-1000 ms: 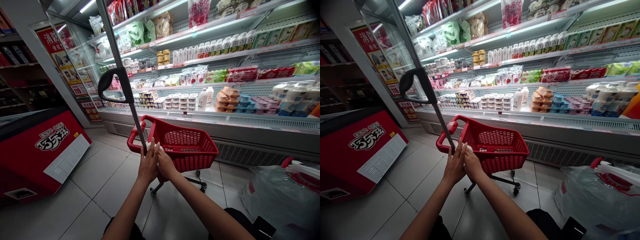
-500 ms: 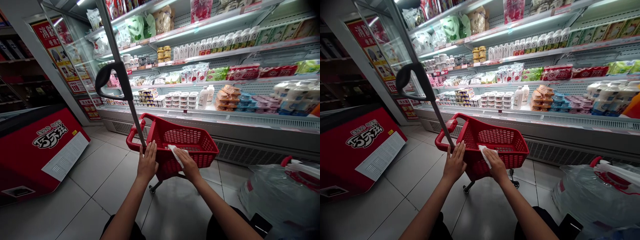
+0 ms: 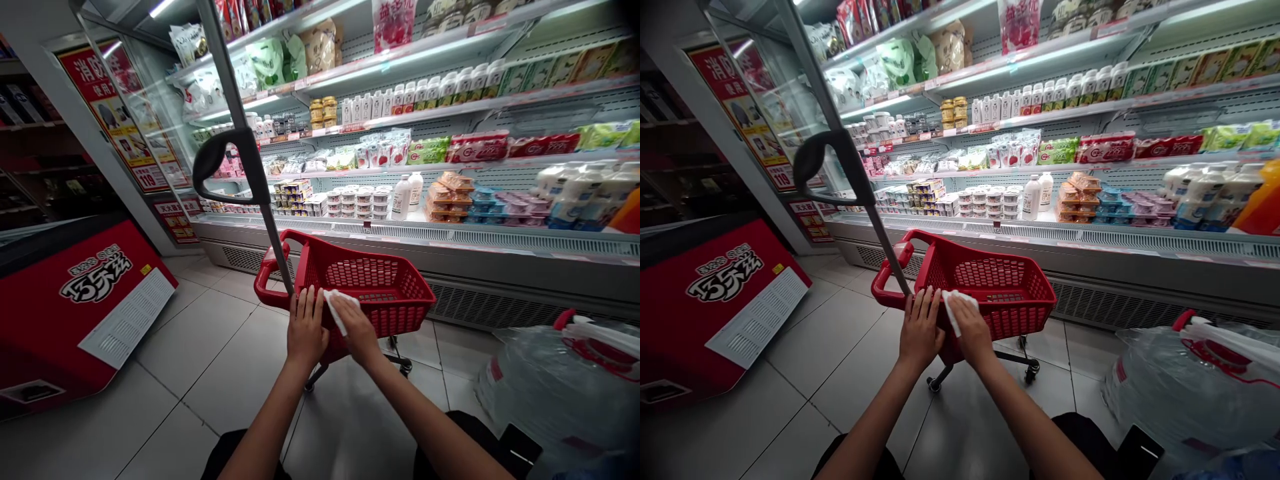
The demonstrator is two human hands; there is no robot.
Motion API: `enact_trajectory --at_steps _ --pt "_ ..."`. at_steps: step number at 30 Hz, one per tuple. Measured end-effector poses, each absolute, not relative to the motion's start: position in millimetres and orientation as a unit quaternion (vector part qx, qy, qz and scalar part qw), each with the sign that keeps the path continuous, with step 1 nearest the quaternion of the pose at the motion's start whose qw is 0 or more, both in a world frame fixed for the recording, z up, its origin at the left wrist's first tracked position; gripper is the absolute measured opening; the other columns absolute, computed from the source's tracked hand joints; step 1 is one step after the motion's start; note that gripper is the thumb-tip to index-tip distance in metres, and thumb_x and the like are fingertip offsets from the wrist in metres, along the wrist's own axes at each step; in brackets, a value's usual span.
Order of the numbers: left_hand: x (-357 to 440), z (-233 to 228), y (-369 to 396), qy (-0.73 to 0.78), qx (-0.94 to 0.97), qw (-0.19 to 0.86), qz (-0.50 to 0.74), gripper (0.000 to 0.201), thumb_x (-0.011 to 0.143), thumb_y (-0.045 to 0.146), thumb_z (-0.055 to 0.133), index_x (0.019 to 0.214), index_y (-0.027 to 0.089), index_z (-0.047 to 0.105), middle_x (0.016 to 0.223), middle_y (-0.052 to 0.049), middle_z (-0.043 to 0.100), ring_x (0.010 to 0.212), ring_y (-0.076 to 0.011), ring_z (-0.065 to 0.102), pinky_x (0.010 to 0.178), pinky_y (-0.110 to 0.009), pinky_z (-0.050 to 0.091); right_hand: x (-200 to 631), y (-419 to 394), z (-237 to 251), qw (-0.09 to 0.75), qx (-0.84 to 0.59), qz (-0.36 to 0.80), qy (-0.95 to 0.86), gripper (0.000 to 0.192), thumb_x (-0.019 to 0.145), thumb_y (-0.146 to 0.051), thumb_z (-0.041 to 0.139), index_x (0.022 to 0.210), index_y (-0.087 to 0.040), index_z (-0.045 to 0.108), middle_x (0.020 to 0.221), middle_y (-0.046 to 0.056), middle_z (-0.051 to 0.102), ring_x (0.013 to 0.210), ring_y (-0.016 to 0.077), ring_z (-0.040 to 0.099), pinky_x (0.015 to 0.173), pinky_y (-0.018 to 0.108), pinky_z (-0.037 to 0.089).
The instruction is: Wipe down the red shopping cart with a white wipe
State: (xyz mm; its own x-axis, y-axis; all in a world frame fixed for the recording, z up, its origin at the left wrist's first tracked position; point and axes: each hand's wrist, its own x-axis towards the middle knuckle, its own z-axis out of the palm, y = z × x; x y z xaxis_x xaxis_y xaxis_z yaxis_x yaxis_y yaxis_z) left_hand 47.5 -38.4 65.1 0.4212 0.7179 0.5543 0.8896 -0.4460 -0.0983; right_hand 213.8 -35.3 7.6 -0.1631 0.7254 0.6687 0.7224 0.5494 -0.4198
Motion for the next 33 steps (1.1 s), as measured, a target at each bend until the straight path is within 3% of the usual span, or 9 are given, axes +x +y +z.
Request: enact_trajectory --at_steps 3,5,9,12,15,20,26,29,33 --pt "47 61 -37 -0.492 -0.812 0.199 -0.243 0.081 0.091 0.01 0.044 0.165 0.007 0.011 0.168 -0.015 0.032 0.157 -0.025 0.026 0.129 -0.045 0.025 177 -32 24 0.461 -0.443 0.016 -0.769 0.083 0.078 0.002 0.038 0.159 -0.018 0.04 0.158 0.009 0.049 0.148 0.0197 0.042 0.125 0.046 0.035" --pt "44 60 -35 -0.489 -0.814 0.202 -0.241 0.083 0.091 0.009 0.043 0.165 0.008 0.006 0.168 -0.014 0.032 0.157 -0.0246 0.026 0.129 -0.044 0.026 178 -32 25 0.458 -0.433 0.009 -0.776 0.083 0.078 0.002 0.038 0.159 -0.019 0.04 0.158 0.008 0.049 0.148 0.0198 0.042 0.125 0.046 0.036" --pt "34 62 -33 -0.477 -0.832 0.198 -0.202 0.088 0.083 0.011 0.054 0.165 0.016 0.021 0.17 -0.012 0.028 0.157 -0.0294 0.024 0.13 -0.049 0.022 229 -35 7 0.423 -0.469 -0.017 -0.775 0.08 0.082 -0.002 0.04 0.159 -0.024 0.04 0.155 0.005 0.054 0.144 0.0213 0.048 0.124 0.047 0.036" --pt "33 63 -32 -0.496 -0.821 0.202 -0.199 0.082 0.079 0.011 0.06 0.159 0.019 0.04 0.168 -0.014 0.03 0.156 -0.0358 0.026 0.128 -0.056 0.023 278 -42 -11 0.4 -0.521 -0.037 -0.753 0.074 0.087 -0.006 0.041 0.158 -0.028 0.042 0.151 0.004 0.058 0.14 0.0226 0.052 0.122 0.049 0.037" --pt "41 61 -33 -0.516 -0.802 0.204 -0.218 0.081 0.076 0.011 0.065 0.154 0.021 0.047 0.167 -0.017 0.032 0.155 -0.0418 0.025 0.125 -0.063 0.025 304 -48 -21 0.386 -0.545 -0.044 -0.744 0.072 0.088 -0.006 0.04 0.157 -0.028 0.043 0.151 0.003 0.058 0.139 0.0233 0.052 0.122 0.05 0.038" --pt "55 56 -37 -0.526 -0.792 0.199 -0.236 0.087 0.072 0.009 0.069 0.153 0.028 0.048 0.172 -0.012 0.021 0.156 -0.0474 0.015 0.122 -0.071 0.024 261 -43 -9 0.388 -0.54 -0.041 -0.745 0.077 0.084 -0.002 0.041 0.158 -0.025 0.042 0.151 0.006 0.058 0.14 0.0241 0.052 0.122 0.05 0.037" --pt "48 51 -34 -0.489 -0.819 0.213 -0.212 0.082 0.085 0.012 0.055 0.163 0.015 0.028 0.171 -0.014 0.021 0.159 -0.0305 0.019 0.129 -0.051 0.024 197 -28 7 0.407 -0.48 -0.042 -0.776 0.087 0.078 0.003 0.038 0.162 -0.018 0.032 0.159 0.008 0.048 0.149 0.0202 0.041 0.124 0.046 0.036" --pt "37 55 -30 -0.479 -0.83 0.211 -0.191 0.089 0.081 0.011 0.056 0.164 0.016 0.026 0.172 -0.01 0.019 0.159 -0.0302 0.018 0.13 -0.05 0.021 223 -34 -6 0.396 -0.477 -0.063 -0.782 0.091 0.076 0.004 0.037 0.163 -0.021 0.029 0.161 0.006 0.045 0.15 0.0203 0.039 0.124 0.046 0.037" --pt "29 59 -27 -0.485 -0.826 0.208 -0.197 0.086 0.08 0.012 0.058 0.162 0.018 0.033 0.17 -0.006 0.026 0.158 -0.0362 0.019 0.129 -0.057 0.02 289 -52 -31 0.383 -0.527 -0.09 -0.753 0.092 0.076 0.005 0.036 0.163 -0.025 0.03 0.159 0.004 0.048 0.147 0.0212 0.045 0.123 0.048 0.037"
